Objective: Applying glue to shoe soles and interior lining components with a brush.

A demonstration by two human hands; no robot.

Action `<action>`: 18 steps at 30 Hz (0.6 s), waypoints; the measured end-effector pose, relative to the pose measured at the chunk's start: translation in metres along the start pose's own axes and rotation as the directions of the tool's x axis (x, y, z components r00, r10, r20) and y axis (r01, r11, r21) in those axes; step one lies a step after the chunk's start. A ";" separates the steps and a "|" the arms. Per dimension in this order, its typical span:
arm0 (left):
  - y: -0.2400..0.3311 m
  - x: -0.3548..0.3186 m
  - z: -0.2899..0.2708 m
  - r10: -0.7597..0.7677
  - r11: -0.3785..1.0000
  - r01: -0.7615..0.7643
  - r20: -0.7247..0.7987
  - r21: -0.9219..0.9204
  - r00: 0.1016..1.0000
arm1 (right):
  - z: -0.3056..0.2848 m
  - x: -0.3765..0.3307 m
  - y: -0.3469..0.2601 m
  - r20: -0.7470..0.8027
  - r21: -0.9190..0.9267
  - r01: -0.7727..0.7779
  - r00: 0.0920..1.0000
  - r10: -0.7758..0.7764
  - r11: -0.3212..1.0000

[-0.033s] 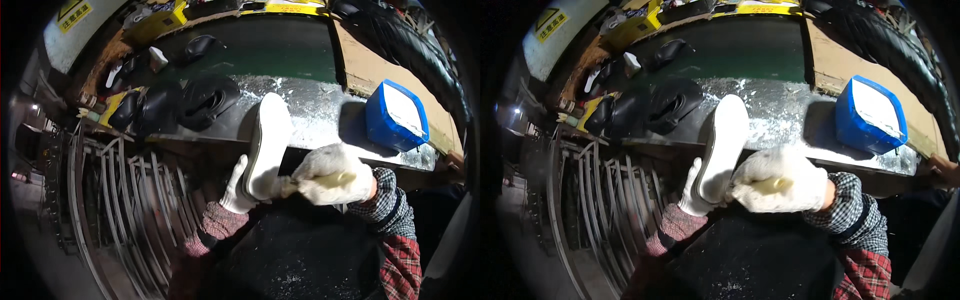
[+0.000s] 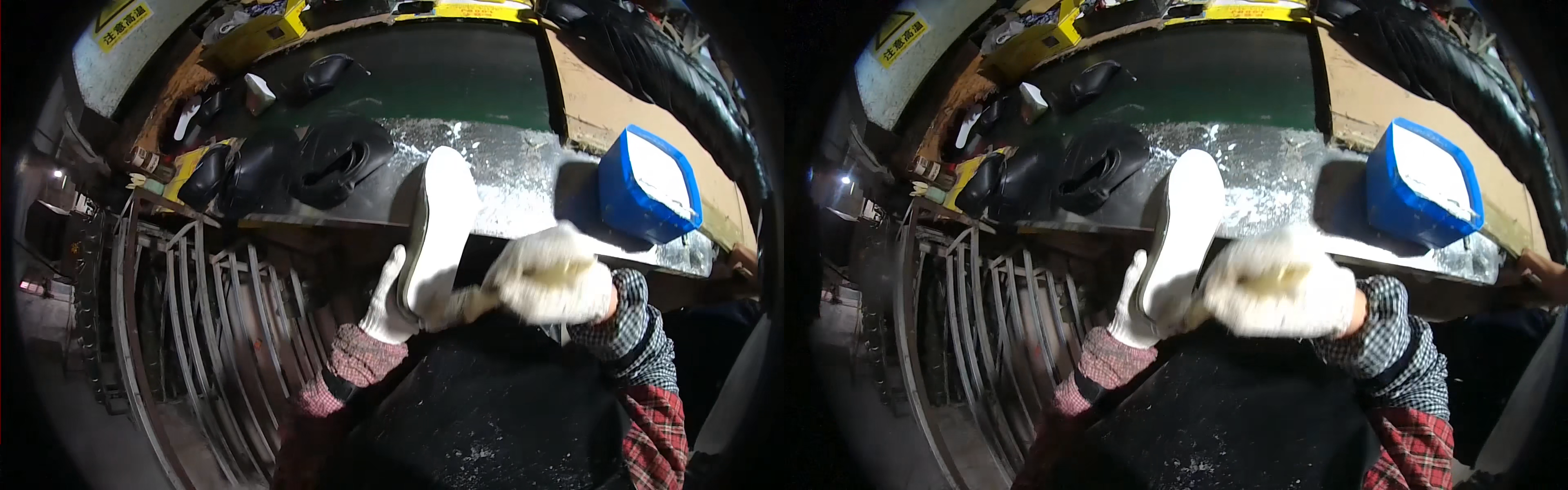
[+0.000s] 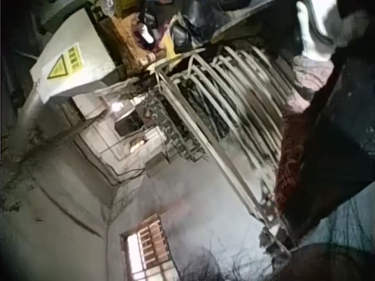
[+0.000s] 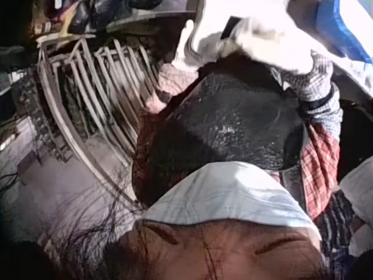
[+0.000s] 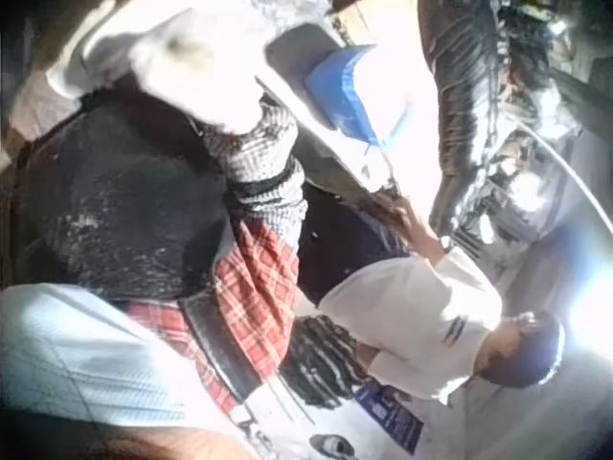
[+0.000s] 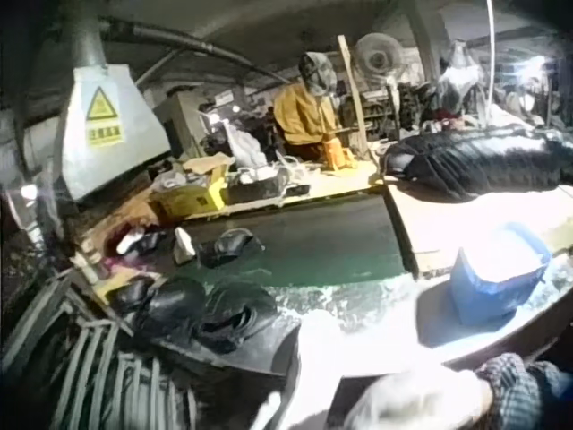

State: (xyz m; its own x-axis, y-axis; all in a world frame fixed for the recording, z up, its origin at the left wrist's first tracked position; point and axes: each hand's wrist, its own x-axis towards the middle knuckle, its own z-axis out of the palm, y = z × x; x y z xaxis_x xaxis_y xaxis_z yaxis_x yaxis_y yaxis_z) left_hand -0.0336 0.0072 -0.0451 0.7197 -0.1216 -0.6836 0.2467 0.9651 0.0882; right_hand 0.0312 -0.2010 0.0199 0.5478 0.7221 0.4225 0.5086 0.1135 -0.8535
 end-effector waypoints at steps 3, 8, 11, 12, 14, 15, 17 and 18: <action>0.032 0.019 -0.046 -0.229 0.898 0.030 0.409 0.438 0.883 | 0.012 0.006 -0.017 -0.149 0.057 -0.333 0.929 0.338 0.941; 0.021 0.006 -0.024 -0.193 0.961 0.128 0.265 0.245 0.945 | 0.016 -0.034 -0.004 0.029 0.279 -0.301 0.952 0.305 0.912; 0.047 0.045 -0.072 -0.383 0.922 0.268 0.561 0.279 0.734 | -0.006 -0.036 0.007 -0.059 -0.093 -0.086 0.995 0.081 0.992; 0.050 0.047 -0.081 -0.310 0.941 0.157 0.578 0.300 0.755 | 0.005 -0.029 -0.003 -0.052 0.079 -0.146 0.987 0.151 0.986; 0.035 0.028 -0.053 -0.242 0.969 0.207 0.361 0.132 0.901 | 0.015 -0.024 0.010 0.019 0.038 -0.035 0.999 0.034 0.999; 0.051 0.033 -0.070 -0.419 0.895 0.427 0.577 0.131 0.701 | 0.019 -0.021 0.023 -0.046 0.200 -0.207 0.974 0.220 0.958; 0.062 0.034 -0.086 -0.463 0.882 0.431 0.525 0.191 0.714 | -0.005 -0.021 0.042 -0.069 0.432 -0.504 0.808 0.584 0.748; 0.062 0.034 -0.084 -0.479 0.877 0.429 0.474 0.217 0.739 | -0.018 -0.027 0.061 -0.245 0.496 -0.358 0.817 0.523 0.791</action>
State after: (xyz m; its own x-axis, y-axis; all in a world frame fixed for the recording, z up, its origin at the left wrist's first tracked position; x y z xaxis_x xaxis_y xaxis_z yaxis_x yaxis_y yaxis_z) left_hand -0.0484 0.0824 -0.1241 0.7212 -0.6621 -0.2035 0.6661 0.7435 -0.0584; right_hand 0.0596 -0.2262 -0.0383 0.8757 0.4822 -0.0263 -0.1230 0.1699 -0.9778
